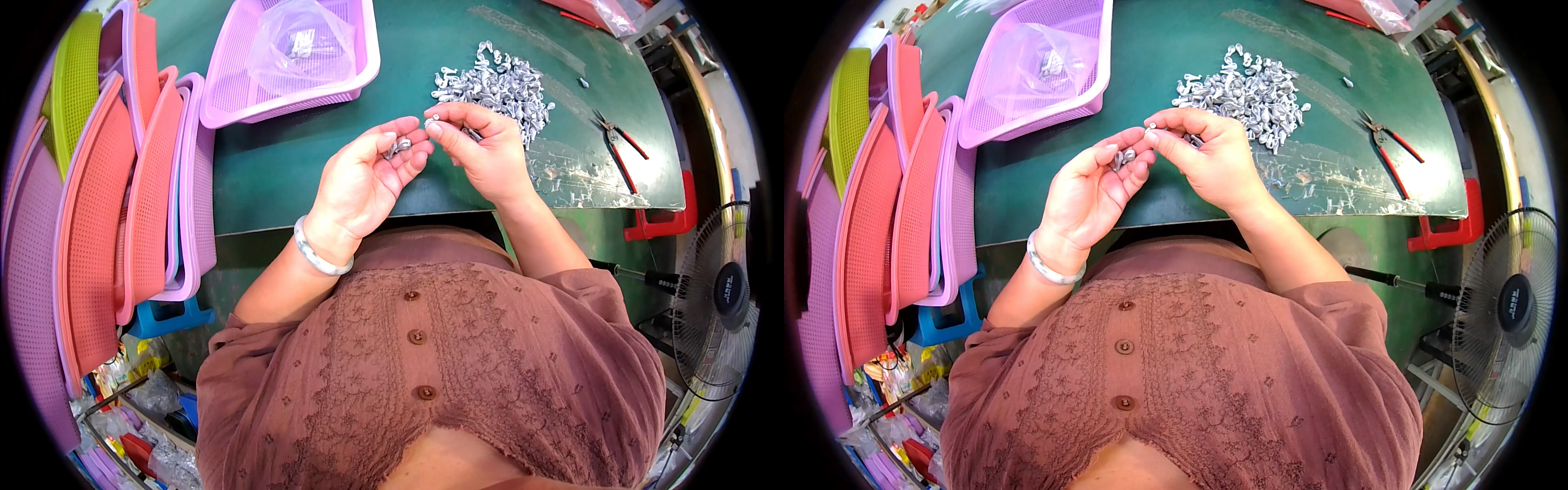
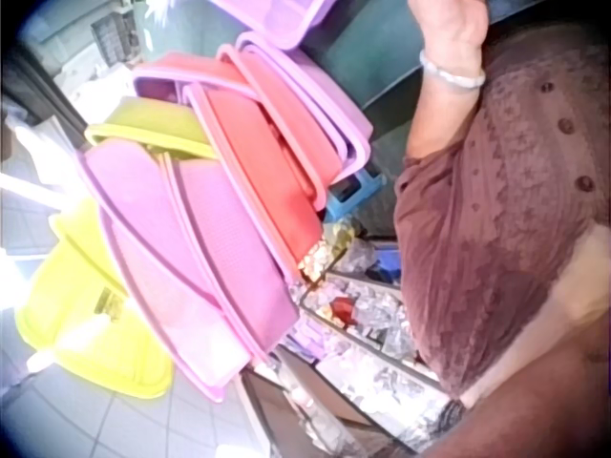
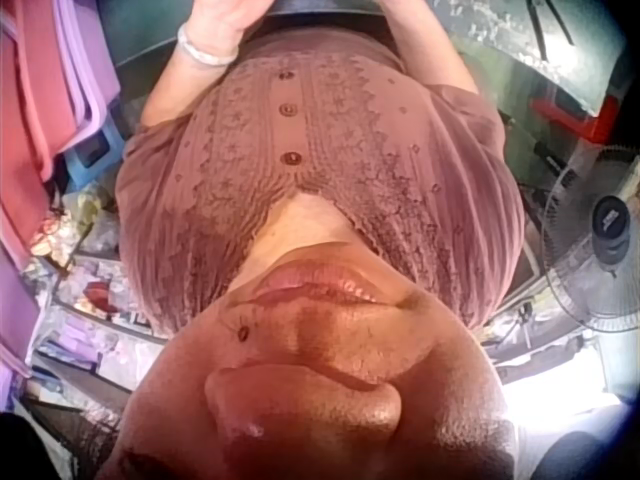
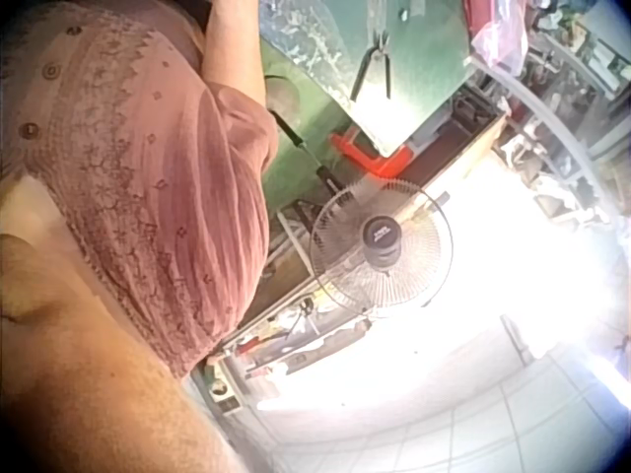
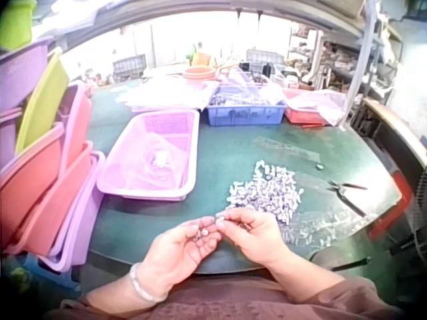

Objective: The person repeatedly picks small silver-wrapped items from a pile on a green table, places them into a clear plastic bag inside a purple basket, and returns to the pile. The process is repeated continuously throughout the clip.

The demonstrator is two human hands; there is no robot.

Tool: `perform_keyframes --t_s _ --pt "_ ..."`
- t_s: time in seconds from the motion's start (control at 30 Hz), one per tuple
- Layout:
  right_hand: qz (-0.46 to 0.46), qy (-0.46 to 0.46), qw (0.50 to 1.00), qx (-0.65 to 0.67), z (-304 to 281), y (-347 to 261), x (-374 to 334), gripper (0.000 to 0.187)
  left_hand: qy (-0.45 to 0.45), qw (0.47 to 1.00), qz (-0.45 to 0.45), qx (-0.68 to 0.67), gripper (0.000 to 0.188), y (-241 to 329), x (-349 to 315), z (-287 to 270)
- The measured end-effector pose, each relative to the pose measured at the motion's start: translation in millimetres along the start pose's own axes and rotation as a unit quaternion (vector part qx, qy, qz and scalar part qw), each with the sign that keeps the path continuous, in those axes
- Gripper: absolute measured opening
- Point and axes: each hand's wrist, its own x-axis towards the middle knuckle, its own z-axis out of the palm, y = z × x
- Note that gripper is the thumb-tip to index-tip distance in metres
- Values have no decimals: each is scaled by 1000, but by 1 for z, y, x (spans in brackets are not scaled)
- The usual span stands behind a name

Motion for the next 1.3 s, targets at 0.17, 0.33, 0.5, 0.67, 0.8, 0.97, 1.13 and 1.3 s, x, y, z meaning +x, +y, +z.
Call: perform_keyframes --t_s 0.17,0.33,0.5,0.67,0.8,0.97,1.13,1.3 --pt "0 -8 1000 -4 0 0 -1 16 -10 1000 8 20 28 -1 0 -3" --pt "-8 -12 1000 -17 -1 1 -2 15 -9 999 9 32 26 -1 -1 -1" --pt "-64 -21 995 -68 0 3 0 15 27 995 46 87 23 -2 -1 -2" --pt "-146 -48 962 -227 3 -1 -1 14 25 995 55 85 24 -4 0 -1" --pt "-152 -39 953 -261 6 -1 -1 13 26 996 45 75 26 -2 -4 4" --pt "-106 -32 967 -229 7 -1 0 13 13 995 47 82 33 -1 -6 5" --pt "-84 -27 974 -207 7 3 2 13 -4 997 41 69 36 -1 -5 2" --pt "-71 -30 977 -200 6 4 2 13 -39 998 26 35 38 0 -5 -3"
